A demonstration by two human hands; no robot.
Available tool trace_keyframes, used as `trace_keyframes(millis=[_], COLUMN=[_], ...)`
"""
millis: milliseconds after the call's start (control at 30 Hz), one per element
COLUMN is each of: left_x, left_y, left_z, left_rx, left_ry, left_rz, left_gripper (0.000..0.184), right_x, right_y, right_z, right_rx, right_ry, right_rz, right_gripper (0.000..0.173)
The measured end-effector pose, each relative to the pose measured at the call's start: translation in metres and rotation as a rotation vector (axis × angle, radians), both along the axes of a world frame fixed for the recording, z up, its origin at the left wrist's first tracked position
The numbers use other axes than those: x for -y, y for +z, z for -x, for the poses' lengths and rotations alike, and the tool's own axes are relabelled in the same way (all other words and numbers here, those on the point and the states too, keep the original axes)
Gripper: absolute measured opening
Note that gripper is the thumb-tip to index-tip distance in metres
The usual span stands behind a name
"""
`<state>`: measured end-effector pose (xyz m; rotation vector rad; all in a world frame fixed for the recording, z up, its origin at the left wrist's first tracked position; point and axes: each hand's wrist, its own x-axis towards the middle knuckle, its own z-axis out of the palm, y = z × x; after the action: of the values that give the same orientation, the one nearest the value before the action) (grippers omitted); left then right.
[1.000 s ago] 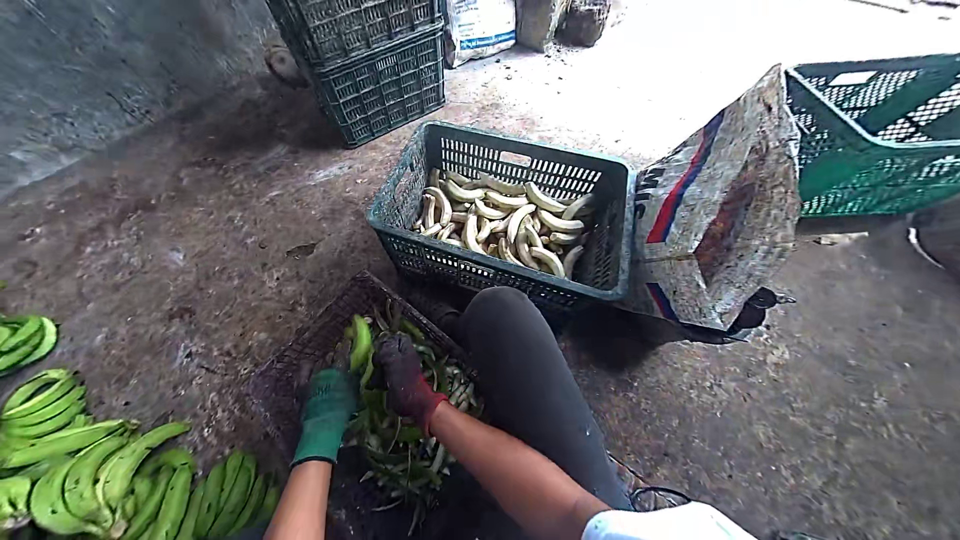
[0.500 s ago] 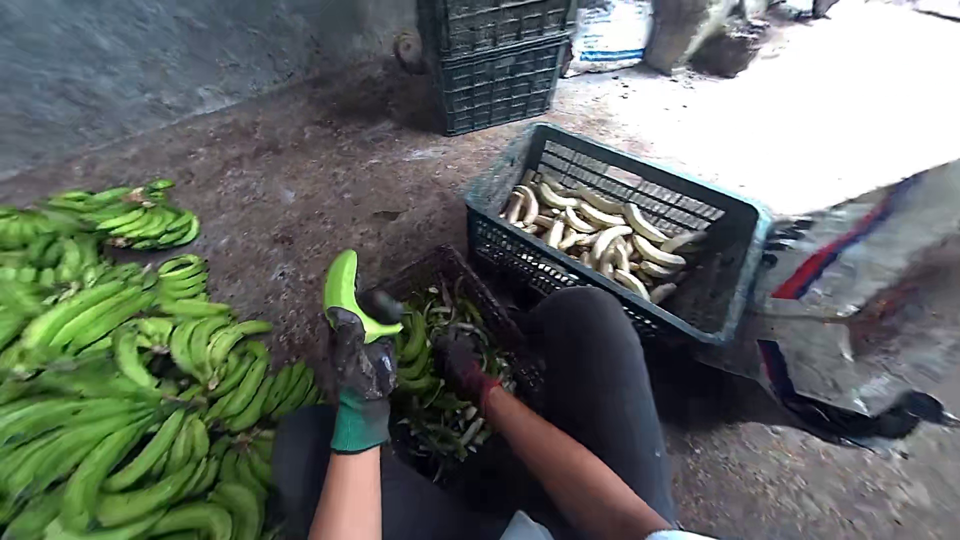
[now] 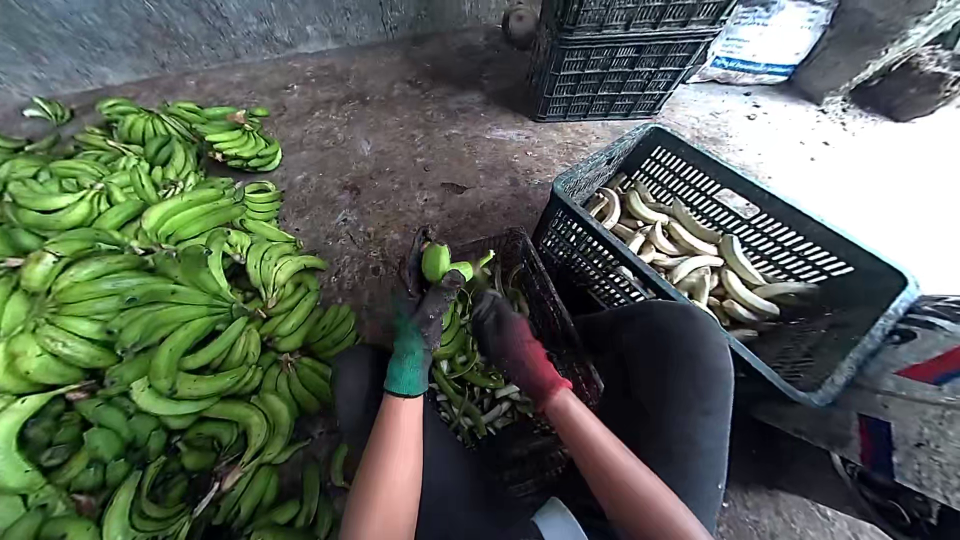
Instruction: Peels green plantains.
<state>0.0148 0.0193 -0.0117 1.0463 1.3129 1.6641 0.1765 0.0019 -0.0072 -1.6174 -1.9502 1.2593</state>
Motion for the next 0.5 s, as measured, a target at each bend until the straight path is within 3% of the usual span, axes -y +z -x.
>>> trace_keyframes(millis=[33,100,133,200,267,367,433,500], left_x=[0.003,0.001,0.001,-0.003,-0.012,-0.005,0.000,0.004], left_y=[0.004,0.025,0.031,-0.003,-0.011,-0.009,-0.010,-0.016], left_z=[0.000,0.005,0.005,0.011,0.015,0.010,0.003,0.000], left_rx=[0.079,0.271,0.331,0.445,0.498,0.360,0.205,0.200], left_ry=[-0.008,-0.029,-0.026,-0.041,-0.057,-0.077,-0.037,-0.048], left_rz=[-0.045,-0.091,-0.037,-0.009,0.037,0.170,0.304,0.378], left_gripper=[0.086,0.069,0.058,0.043,0.038,0.038,0.035,0.034], right_x=[0.003,0.006,0.006,0.003,-0.012,-0.017,-0.024,-0.038], right_y=[-0.020,-0.034,-0.031,-0.028,-0.028,-0.032,-0.031,-0.029], right_z=[-0.007,-0.011,-0.014,-0.014,-0.011,-0.009,-0.002,0.004], right_rx=[0.015,-0.124,-0.230,-0.416,-0.491,-0.323,-0.121,0.067], right_ry=[0.133,0.149,0.072,-0.027,-0.005,0.094,0.049,-0.050], right_rz=[0.235,0.365,0.291,0.084,-0.174,-0.405,-0.459,-0.494], right_gripper=[0.045,0.046,0.046,0.046,0.043,0.036,0.032,0.034])
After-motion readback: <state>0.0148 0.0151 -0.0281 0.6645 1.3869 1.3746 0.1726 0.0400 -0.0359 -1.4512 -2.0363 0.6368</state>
